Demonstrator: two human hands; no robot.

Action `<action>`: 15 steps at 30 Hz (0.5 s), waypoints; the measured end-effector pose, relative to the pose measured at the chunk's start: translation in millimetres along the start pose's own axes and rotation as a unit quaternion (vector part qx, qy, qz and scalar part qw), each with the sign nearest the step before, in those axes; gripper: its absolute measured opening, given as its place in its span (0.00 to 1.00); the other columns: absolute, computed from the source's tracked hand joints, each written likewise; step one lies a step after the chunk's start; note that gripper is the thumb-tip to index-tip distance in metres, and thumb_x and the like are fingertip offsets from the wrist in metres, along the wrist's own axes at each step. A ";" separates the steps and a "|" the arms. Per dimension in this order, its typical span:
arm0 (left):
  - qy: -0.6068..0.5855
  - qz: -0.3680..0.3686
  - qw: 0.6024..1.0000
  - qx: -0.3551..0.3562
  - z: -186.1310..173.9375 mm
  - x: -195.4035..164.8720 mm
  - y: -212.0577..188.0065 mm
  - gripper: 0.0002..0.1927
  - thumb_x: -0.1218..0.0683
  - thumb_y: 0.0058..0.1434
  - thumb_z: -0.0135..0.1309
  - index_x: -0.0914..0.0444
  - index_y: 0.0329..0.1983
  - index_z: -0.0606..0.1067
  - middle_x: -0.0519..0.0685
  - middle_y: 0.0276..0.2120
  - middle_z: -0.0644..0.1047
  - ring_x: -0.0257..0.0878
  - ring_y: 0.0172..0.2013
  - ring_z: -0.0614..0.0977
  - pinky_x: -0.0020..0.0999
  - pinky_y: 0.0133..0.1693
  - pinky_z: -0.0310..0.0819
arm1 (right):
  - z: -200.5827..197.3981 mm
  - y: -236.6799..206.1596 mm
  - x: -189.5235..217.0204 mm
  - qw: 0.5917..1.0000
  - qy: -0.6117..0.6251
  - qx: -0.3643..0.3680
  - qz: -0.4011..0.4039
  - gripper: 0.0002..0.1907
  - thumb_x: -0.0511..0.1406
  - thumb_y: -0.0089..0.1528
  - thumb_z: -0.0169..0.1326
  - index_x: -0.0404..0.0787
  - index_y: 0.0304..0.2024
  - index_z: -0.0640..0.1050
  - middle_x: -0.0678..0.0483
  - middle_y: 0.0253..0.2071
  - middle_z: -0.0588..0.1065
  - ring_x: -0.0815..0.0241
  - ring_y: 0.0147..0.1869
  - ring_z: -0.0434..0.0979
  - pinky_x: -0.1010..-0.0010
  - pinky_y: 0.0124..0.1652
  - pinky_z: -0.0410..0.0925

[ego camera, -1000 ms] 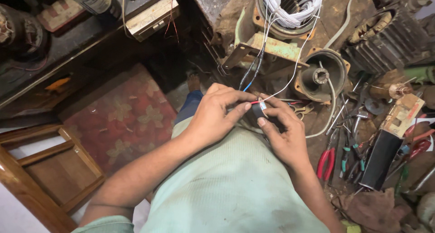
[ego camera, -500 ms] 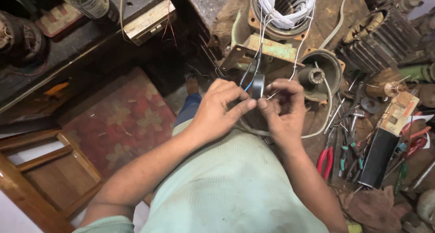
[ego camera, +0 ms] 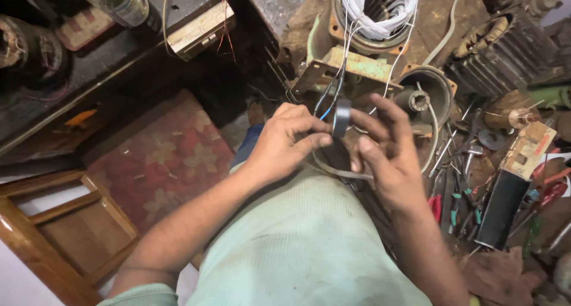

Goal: The person strips insulation from several colored wires, twists the exposed ends together, and wraps the connection with black electrical tape. They then use pliers to cut a white wire and continue preparing the wire ends for connection.

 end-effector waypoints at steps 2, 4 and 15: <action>-0.003 -0.017 1.000 -0.015 0.6 -0.4 2.5 0.10 0.50 0.60 0.63 0.61 0.33 0.80 0.47 0.27 0.75 0.44 0.37 0.75 0.37 0.42 0.69 | -0.2 5.0 -13.3 0.993 -0.096 -0.040 -0.063 0.23 0.27 0.69 0.52 0.43 0.65 0.63 0.44 0.62 0.72 0.65 0.46 0.74 0.74 0.45 0.70; -0.010 -0.087 0.995 -0.042 6.0 0.2 3.3 0.13 0.50 0.64 0.61 0.63 0.30 0.77 0.47 0.26 0.74 0.44 0.34 0.75 0.38 0.40 0.69 | 0.3 4.9 -32.0 0.949 -0.223 -0.116 -0.189 0.14 0.25 0.73 0.54 0.37 0.57 0.65 0.44 0.57 0.70 0.62 0.56 0.74 0.68 0.58 0.71; 0.066 0.040 0.996 -0.045 -5.0 -1.5 0.1 0.08 0.51 0.64 0.60 0.60 0.40 0.80 0.46 0.32 0.74 0.45 0.41 0.73 0.39 0.46 0.67 | -3.5 3.2 -18.4 0.959 -0.252 -0.022 -0.125 0.14 0.26 0.69 0.55 0.41 0.51 0.64 0.48 0.48 0.75 0.62 0.48 0.77 0.70 0.45 0.71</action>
Point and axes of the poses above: each hand's wrist, its own y-axis towards the middle knuckle, its own z-axis out of the palm, x = y × z, the point moved 1 cm from there along y, towards the middle knuckle
